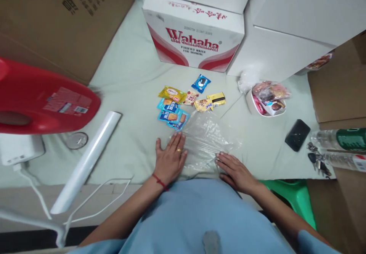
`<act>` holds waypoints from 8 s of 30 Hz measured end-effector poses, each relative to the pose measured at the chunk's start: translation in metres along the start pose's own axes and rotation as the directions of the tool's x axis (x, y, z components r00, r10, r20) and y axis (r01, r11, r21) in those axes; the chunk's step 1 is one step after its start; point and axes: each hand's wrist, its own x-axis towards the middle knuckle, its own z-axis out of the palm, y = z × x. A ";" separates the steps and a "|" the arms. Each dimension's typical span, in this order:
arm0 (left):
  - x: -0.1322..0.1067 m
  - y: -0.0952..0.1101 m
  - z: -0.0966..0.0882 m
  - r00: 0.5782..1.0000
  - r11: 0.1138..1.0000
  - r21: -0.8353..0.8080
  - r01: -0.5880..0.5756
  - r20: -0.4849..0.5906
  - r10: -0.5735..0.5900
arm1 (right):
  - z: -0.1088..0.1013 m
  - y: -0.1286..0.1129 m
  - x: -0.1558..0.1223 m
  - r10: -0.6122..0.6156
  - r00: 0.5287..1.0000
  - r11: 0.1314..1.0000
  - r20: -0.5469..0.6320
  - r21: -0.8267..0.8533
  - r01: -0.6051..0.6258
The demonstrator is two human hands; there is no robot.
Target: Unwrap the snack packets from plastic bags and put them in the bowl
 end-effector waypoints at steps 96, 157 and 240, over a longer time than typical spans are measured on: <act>0.005 -0.012 -0.053 0.685 0.970 -0.164 0.178 -0.687 -0.242 | -0.047 0.049 0.094 0.586 0.806 0.701 0.080 0.449 -0.554; 0.033 0.019 0.005 0.917 0.889 -0.344 0.303 -0.147 -0.370 | -0.038 -0.015 0.095 -0.046 0.997 0.997 0.054 -0.066 0.050; -0.029 -0.015 0.004 0.959 0.984 -0.032 -0.173 -0.234 0.161 | -0.227 0.190 0.133 0.568 0.730 0.680 -0.380 -0.283 -0.676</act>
